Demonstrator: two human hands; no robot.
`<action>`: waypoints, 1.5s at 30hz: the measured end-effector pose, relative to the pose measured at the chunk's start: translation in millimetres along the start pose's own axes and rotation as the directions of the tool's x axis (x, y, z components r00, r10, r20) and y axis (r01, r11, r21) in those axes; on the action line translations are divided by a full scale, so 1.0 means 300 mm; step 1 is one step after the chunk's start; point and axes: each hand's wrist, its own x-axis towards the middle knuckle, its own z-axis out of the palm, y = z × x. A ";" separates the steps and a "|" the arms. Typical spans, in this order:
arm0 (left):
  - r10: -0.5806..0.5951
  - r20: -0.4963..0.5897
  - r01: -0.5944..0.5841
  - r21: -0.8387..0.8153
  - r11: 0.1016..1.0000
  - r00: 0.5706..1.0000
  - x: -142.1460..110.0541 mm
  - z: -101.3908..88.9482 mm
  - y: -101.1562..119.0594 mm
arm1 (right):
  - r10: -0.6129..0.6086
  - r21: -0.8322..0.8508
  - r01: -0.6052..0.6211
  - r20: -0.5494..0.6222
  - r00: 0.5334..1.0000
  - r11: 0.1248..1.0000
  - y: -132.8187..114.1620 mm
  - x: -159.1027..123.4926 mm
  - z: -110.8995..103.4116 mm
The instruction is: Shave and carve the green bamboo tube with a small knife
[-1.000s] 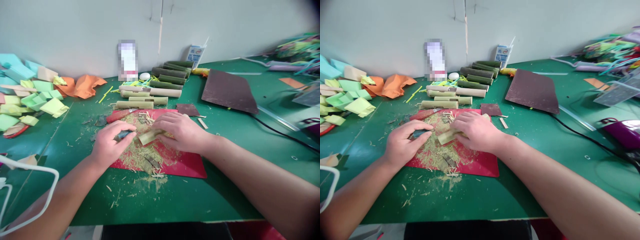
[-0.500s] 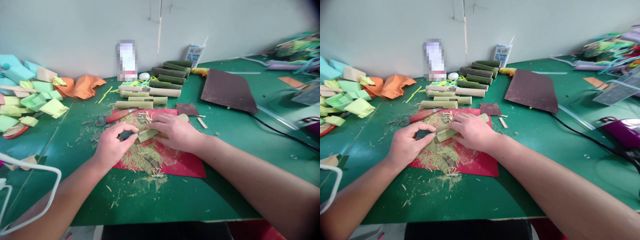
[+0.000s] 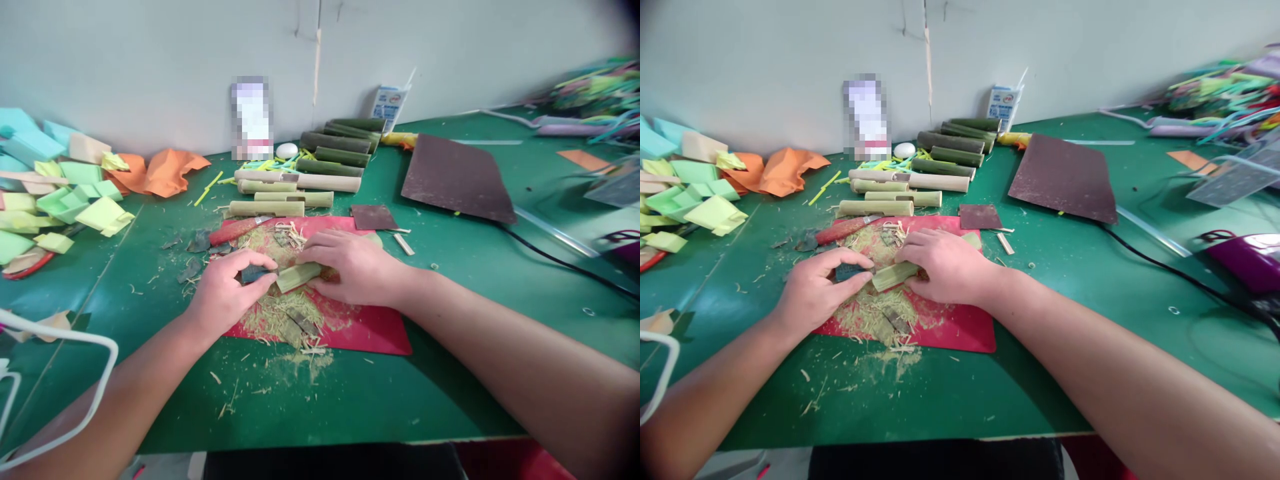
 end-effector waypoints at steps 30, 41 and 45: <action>0.114 0.092 -0.108 -0.066 0.992 0.989 0.000 -0.011 0.006 | 0.026 0.098 -0.025 -0.008 1.000 0.995 0.009 -0.002 0.005; 0.124 0.077 -0.120 -0.047 0.992 0.989 -0.005 -0.013 0.014 | 0.033 0.098 -0.031 -0.023 0.999 0.995 0.012 -0.003 0.007; 0.120 0.093 -0.116 -0.048 0.992 0.988 -0.003 -0.013 0.011 | 0.033 0.102 -0.030 -0.032 0.999 0.994 0.010 -0.004 0.008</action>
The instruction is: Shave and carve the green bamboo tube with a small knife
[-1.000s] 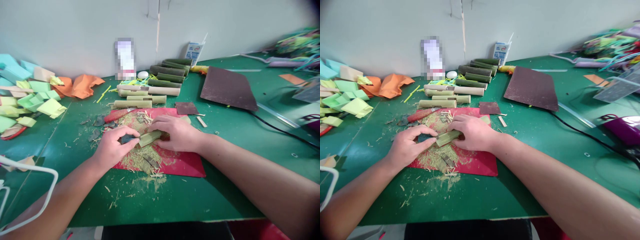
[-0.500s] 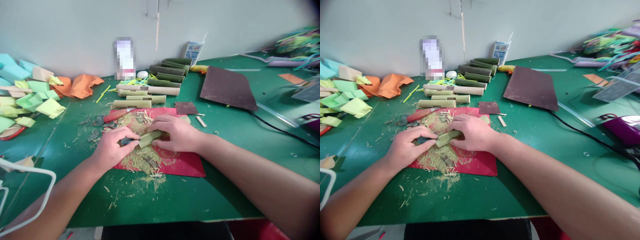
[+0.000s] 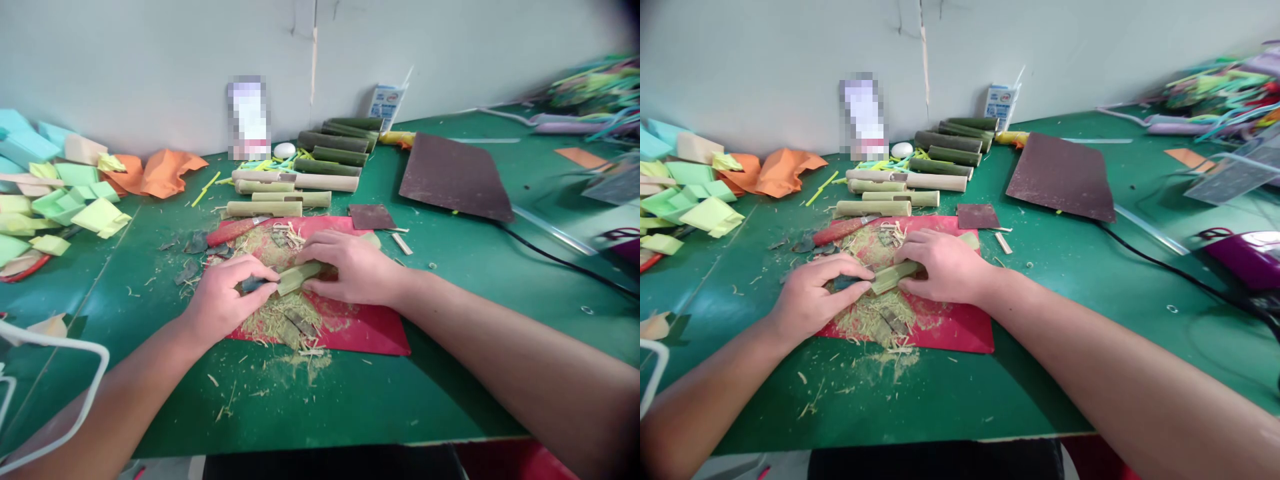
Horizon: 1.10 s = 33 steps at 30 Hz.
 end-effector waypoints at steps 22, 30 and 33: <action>0.167 0.067 -0.175 0.130 0.976 0.984 -0.003 -0.011 0.006 | 0.038 0.051 -0.039 0.027 0.999 0.998 0.006 0.013 0.001; 0.164 0.071 -0.172 0.120 0.978 0.984 -0.002 -0.012 -0.003 | 0.051 0.035 -0.052 0.025 0.998 0.998 0.006 0.016 -0.003; 0.152 0.097 -0.161 0.092 0.983 0.984 0.005 -0.013 -0.003 | 0.063 0.032 -0.064 0.035 0.997 0.997 0.006 0.018 -0.005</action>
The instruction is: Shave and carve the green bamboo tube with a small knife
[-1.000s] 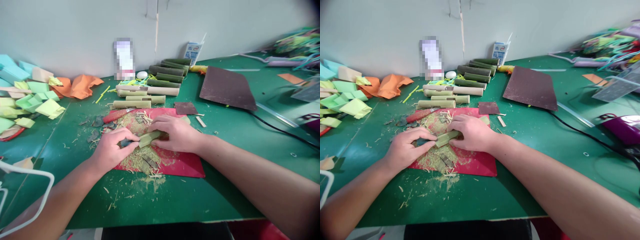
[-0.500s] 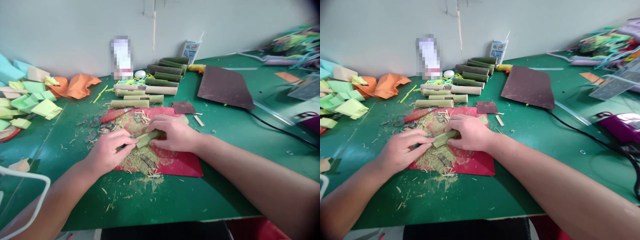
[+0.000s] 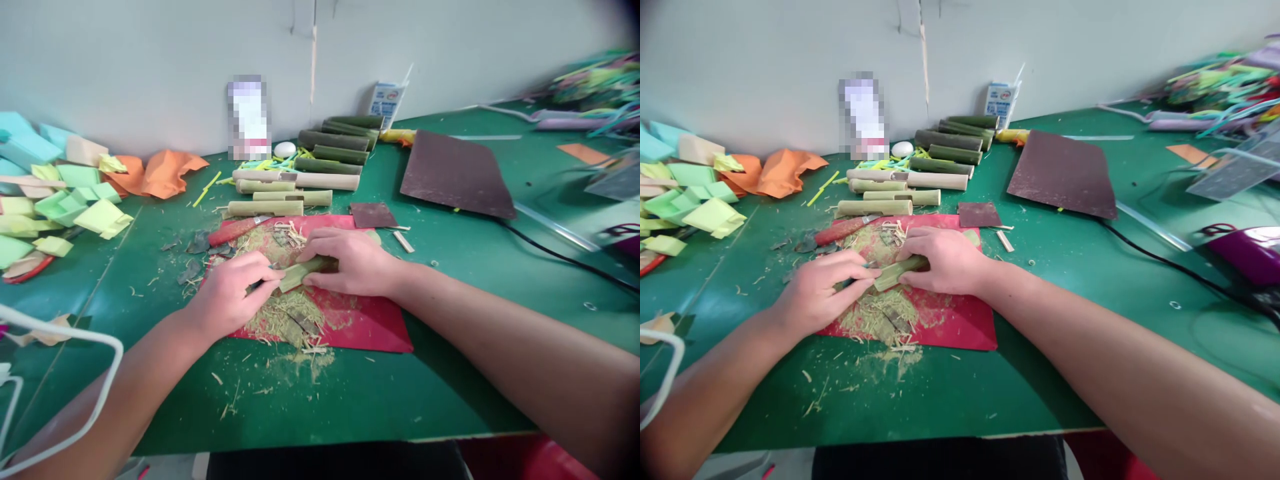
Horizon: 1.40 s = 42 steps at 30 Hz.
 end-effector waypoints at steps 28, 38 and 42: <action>-0.078 -0.019 0.075 -0.129 0.989 0.997 0.028 0.006 -0.019 | -0.013 0.012 0.013 0.011 1.000 1.000 0.006 0.007 -0.003; -0.322 -0.166 0.308 -0.106 0.946 0.932 0.010 0.011 0.036 | 0.016 -0.050 -0.018 -0.021 1.000 0.999 0.001 0.008 0.011; -0.398 -0.154 0.376 -0.154 0.914 0.904 0.011 0.017 0.017 | 0.023 -0.055 -0.025 -0.040 0.999 0.998 -0.004 0.007 0.015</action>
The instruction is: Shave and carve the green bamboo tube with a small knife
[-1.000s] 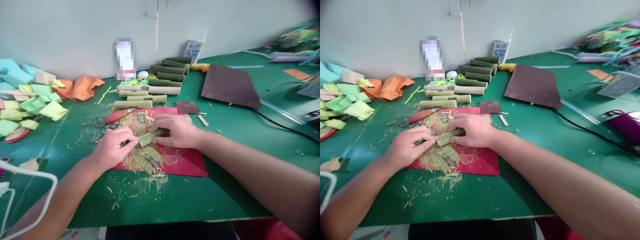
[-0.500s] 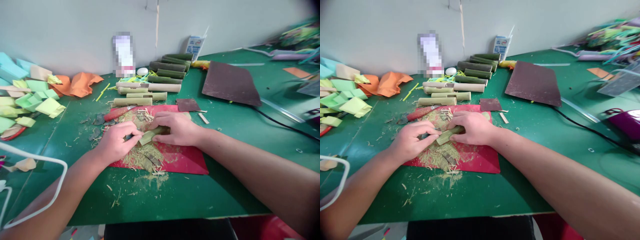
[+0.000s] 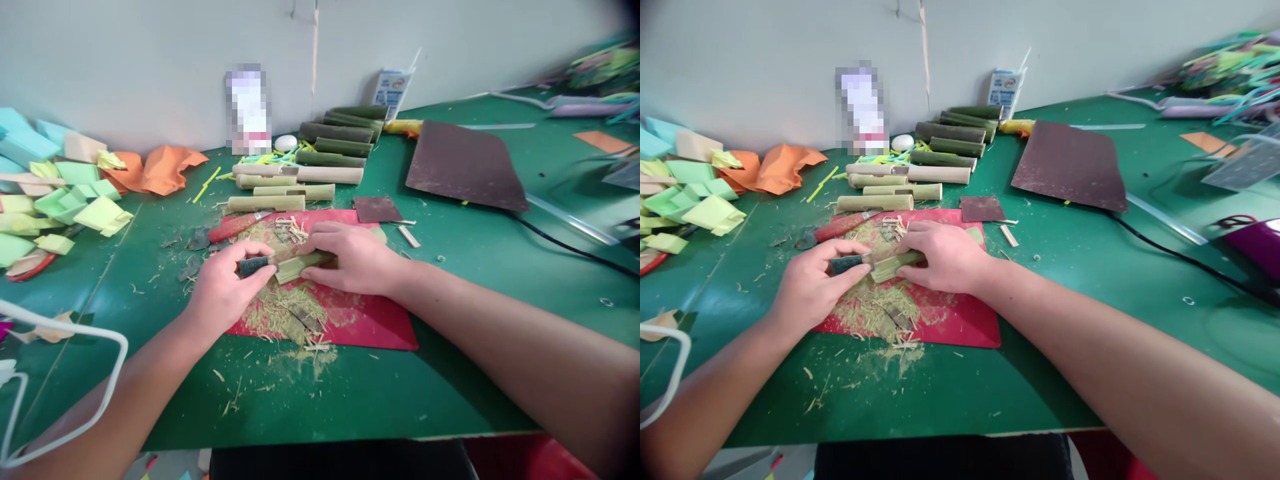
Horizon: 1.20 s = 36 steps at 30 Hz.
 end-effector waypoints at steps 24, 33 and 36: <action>-0.282 0.127 0.298 -0.129 0.946 0.951 0.013 0.011 -0.020 | 0.048 -0.033 -0.050 -0.058 0.997 0.998 -0.013 -0.005 0.018; -0.411 0.174 0.441 -0.212 0.872 0.895 0.015 0.021 -0.024 | 0.058 -0.031 -0.060 -0.071 0.996 0.998 -0.013 0.002 0.024; -0.395 0.185 0.431 -0.229 0.873 0.900 0.018 0.020 -0.027 | 0.061 -0.032 -0.063 -0.066 0.996 0.997 -0.015 0.001 0.023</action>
